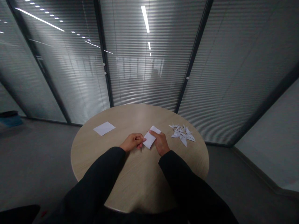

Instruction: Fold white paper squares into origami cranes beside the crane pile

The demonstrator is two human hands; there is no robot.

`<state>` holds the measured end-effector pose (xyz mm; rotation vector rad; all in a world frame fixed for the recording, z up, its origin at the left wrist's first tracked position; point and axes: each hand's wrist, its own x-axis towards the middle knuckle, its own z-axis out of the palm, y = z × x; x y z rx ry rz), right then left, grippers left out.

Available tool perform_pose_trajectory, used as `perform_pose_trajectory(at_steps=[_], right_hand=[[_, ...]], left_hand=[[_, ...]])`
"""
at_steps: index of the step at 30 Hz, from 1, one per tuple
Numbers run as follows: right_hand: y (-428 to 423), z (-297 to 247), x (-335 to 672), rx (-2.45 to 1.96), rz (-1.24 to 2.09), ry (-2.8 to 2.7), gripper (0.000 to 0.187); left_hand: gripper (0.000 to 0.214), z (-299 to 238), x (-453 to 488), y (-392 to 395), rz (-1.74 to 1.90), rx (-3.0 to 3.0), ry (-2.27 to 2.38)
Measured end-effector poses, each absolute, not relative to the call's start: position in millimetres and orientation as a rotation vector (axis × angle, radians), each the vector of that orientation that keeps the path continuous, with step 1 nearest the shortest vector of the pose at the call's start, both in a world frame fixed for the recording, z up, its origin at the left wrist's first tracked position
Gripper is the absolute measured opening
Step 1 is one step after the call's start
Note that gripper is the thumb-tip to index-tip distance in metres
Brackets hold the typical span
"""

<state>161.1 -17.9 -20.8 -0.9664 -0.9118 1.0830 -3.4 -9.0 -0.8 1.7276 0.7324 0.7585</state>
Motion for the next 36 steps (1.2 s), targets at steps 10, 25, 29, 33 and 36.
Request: perform_pose_trajectory(at_steps=[10,25,29,33,36], right_hand=[[-8,-16,194,-0.848,0.97,-0.62,0.024],[-19,-14,171,-0.971,1.087,-1.065,0.03],[-20,-14,168,-0.993,1.045,-1.113,0.03],[-24,-11,165,-0.977,1.068,-1.134,0.028],[-25,-10,164,-0.973,1.092,-1.136,0.027]], left_hand=[[0.044,-9,-3,-10,0.574,1.669,0.749],[0.035,-16,-6,-1,1.033,1.843,0.875],[0.033,-11,-7,-2,1.187,1.835,0.933],[0.03,-13,-8,2,1.18,1.872,0.992],[0.032,-16,-8,4,1.174,1.911,1.031]])
